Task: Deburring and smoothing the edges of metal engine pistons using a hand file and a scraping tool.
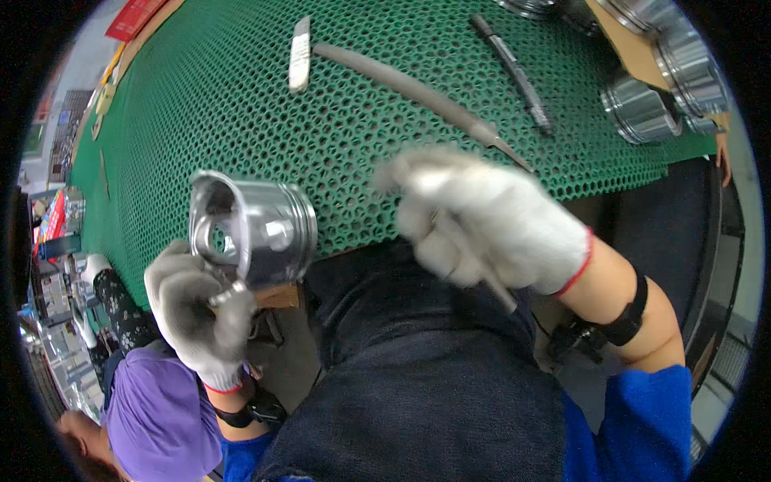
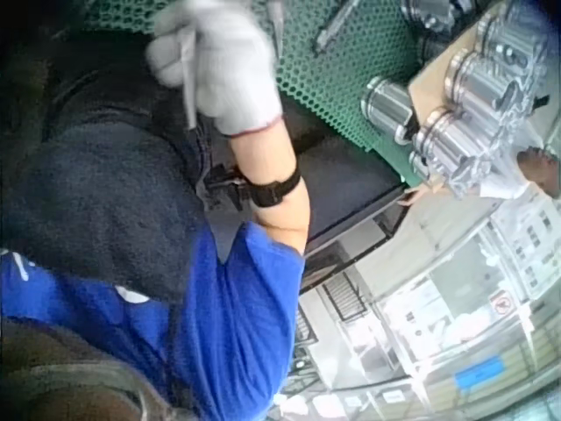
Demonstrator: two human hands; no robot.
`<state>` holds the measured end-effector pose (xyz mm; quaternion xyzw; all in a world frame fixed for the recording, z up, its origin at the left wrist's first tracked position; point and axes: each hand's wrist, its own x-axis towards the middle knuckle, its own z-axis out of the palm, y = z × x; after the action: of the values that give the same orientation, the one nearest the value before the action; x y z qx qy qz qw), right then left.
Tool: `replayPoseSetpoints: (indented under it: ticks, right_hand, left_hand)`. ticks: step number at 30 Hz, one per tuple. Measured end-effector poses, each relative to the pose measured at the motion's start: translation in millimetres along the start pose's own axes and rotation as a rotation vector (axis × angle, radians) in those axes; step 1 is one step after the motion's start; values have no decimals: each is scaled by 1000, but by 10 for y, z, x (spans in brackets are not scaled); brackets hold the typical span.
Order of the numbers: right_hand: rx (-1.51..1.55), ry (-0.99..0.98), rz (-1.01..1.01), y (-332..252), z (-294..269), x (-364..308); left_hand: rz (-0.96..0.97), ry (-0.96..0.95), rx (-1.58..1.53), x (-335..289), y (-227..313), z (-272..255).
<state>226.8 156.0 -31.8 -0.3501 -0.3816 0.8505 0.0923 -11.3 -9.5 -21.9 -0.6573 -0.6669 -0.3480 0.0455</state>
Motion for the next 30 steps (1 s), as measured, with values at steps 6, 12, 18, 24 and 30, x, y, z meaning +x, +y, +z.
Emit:
replayPoseSetpoints:
  ticks: [6, 12, 18, 24, 30]
  right_hand:
    - [-495, -96, 1, -116, 67, -22]
    - [-287, -166, -553, -346, -65, 167]
    - [-1627, 188, -1283, -253, -152, 574]
    - [-1656, 380, -1109, -33, -135, 448]
    - [-279, -264, 209, -71, -297, 70]
  left_hand:
    - [216, -174, -92, 214, 160, -168]
    - [228, -145, -18, 157, -384, 0]
    - [188, 77, -127, 710, -326, 461]
    - [158, 108, -86, 477, 16, 598]
    - [182, -39, 164, 115, 417, 754]
